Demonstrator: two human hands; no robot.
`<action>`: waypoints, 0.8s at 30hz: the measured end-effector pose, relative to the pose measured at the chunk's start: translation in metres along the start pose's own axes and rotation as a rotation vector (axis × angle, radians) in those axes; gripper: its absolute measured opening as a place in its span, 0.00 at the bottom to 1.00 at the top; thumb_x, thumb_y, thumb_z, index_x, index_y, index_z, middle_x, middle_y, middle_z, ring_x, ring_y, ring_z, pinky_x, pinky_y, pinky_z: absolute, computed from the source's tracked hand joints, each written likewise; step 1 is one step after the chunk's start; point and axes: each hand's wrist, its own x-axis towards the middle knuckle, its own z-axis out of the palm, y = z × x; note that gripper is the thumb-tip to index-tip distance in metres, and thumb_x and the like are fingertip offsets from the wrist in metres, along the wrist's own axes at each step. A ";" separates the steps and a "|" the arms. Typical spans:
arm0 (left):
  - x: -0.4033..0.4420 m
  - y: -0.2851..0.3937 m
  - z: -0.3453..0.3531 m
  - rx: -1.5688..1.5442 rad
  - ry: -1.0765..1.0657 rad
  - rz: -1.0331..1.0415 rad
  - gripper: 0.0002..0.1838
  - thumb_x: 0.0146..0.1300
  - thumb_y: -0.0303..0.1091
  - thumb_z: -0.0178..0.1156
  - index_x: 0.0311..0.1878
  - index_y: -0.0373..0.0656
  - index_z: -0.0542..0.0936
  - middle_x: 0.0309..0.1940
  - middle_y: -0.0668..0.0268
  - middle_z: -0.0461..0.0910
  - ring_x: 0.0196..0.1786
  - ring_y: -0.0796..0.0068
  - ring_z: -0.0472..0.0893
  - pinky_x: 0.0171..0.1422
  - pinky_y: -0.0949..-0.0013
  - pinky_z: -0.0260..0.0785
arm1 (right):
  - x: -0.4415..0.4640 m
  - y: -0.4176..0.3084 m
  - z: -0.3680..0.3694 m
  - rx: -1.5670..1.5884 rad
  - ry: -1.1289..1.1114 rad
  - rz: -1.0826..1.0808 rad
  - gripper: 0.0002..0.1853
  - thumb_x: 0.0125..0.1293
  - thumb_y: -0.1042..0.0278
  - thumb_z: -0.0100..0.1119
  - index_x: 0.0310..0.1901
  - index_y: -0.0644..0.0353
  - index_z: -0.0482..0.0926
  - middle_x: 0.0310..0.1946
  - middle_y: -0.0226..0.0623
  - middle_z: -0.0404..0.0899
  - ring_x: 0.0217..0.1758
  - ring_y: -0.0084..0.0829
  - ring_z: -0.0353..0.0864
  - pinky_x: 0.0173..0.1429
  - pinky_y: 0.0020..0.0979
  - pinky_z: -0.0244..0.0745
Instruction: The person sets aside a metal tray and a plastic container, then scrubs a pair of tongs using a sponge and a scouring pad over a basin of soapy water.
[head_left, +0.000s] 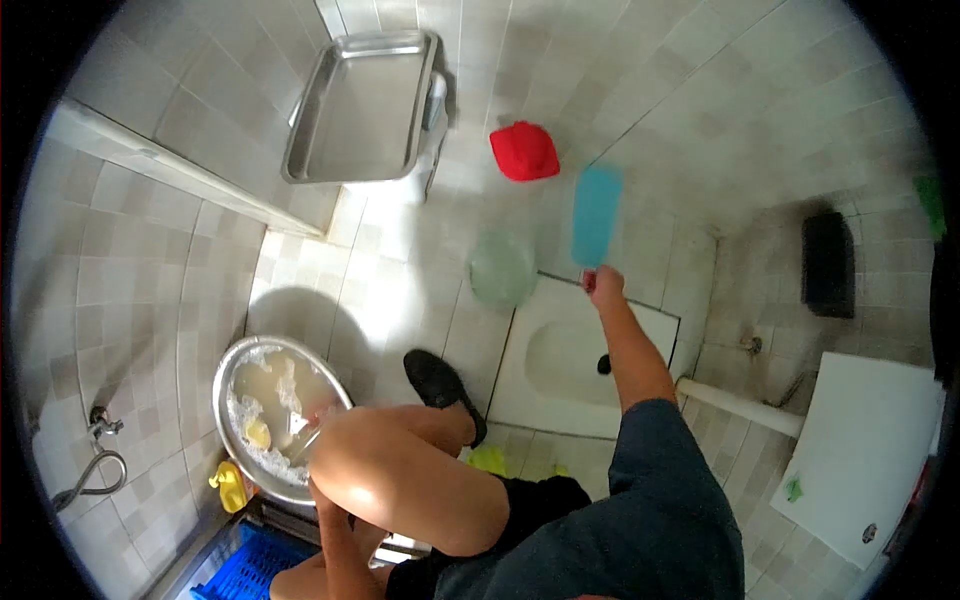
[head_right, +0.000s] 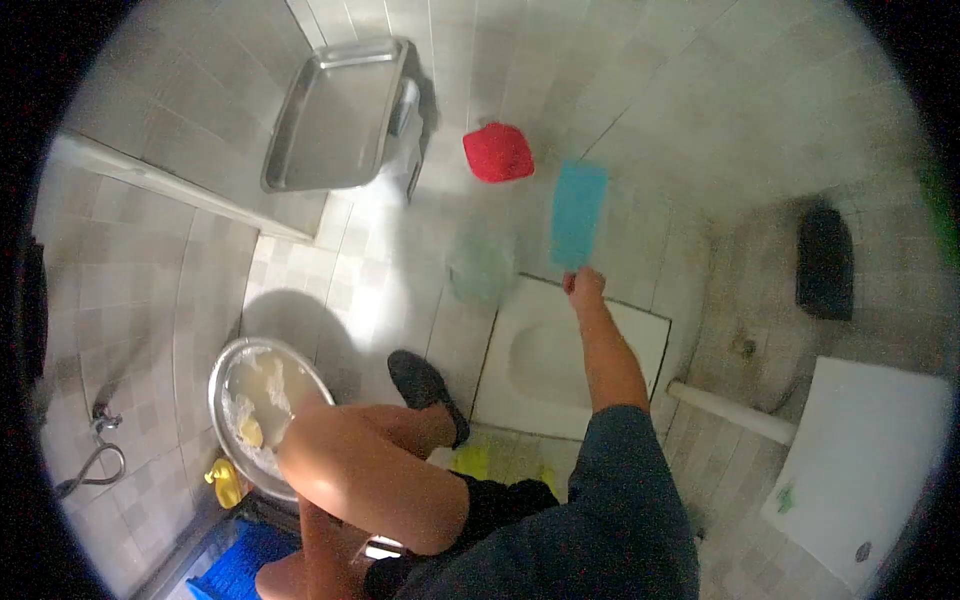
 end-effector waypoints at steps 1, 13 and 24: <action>0.003 0.004 0.000 -0.014 -0.001 0.015 0.20 0.69 0.42 0.58 0.54 0.34 0.79 0.35 0.64 0.82 0.29 0.72 0.79 0.28 0.69 0.72 | -0.016 -0.002 -0.004 0.036 0.017 0.016 0.03 0.65 0.79 0.51 0.38 0.69 0.72 0.32 0.48 0.76 0.27 0.38 0.75 0.26 0.36 0.73; -0.032 0.103 -0.097 0.051 0.161 0.160 0.18 0.68 0.37 0.58 0.53 0.31 0.80 0.32 0.63 0.80 0.30 0.74 0.79 0.29 0.71 0.71 | -0.116 -0.013 -0.098 -0.311 -0.153 -0.071 0.05 0.66 0.75 0.49 0.35 0.67 0.71 0.23 0.46 0.75 0.18 0.33 0.70 0.18 0.35 0.64; -0.060 0.096 -0.154 -0.007 0.224 0.318 0.18 0.65 0.38 0.61 0.50 0.33 0.81 0.34 0.62 0.80 0.25 0.74 0.78 0.23 0.70 0.73 | -0.244 -0.098 -0.074 -0.553 -0.280 -0.157 0.12 0.70 0.70 0.49 0.33 0.73 0.72 0.25 0.50 0.77 0.18 0.33 0.70 0.18 0.37 0.61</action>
